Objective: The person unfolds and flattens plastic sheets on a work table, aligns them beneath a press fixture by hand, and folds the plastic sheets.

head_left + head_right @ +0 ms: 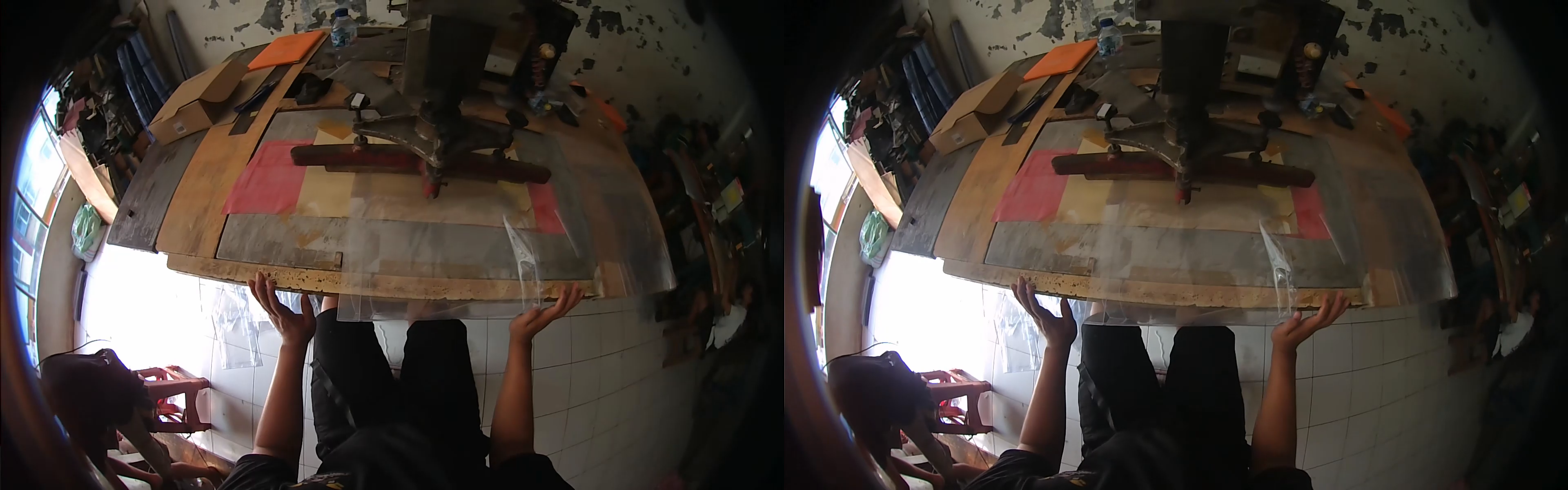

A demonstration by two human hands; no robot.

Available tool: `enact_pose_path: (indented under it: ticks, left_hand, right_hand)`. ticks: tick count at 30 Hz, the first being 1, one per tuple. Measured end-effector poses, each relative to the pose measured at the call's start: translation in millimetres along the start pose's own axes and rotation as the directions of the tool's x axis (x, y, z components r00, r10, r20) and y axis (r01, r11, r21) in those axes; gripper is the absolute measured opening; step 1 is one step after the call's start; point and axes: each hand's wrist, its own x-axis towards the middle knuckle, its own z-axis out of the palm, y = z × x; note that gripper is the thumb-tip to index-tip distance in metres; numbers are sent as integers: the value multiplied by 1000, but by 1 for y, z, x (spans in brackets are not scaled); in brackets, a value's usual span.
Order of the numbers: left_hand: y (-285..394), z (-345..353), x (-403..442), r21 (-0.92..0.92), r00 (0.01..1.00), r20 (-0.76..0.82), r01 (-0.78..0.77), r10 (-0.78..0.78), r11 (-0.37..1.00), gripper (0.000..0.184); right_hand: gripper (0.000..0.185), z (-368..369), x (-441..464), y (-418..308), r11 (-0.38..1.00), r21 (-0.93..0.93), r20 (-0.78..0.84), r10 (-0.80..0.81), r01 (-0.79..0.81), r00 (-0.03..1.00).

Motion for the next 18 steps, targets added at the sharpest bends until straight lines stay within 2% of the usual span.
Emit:
enact_pose_path:
  ticks: [9, 18]
  left_hand:
    - [-6, 5, -2, 12, 1000, -9, -27, 27, 1000, 87]
    - [-4, 4, -2, 41, 1000, 9, -26, 26, 999, 87]
  right_hand:
    - [59, -10, -3, 5, 1000, -12, 75, -18, 19, 997]
    - [59, -8, -2, 2, 1000, -3, 53, -15, 16, 998]
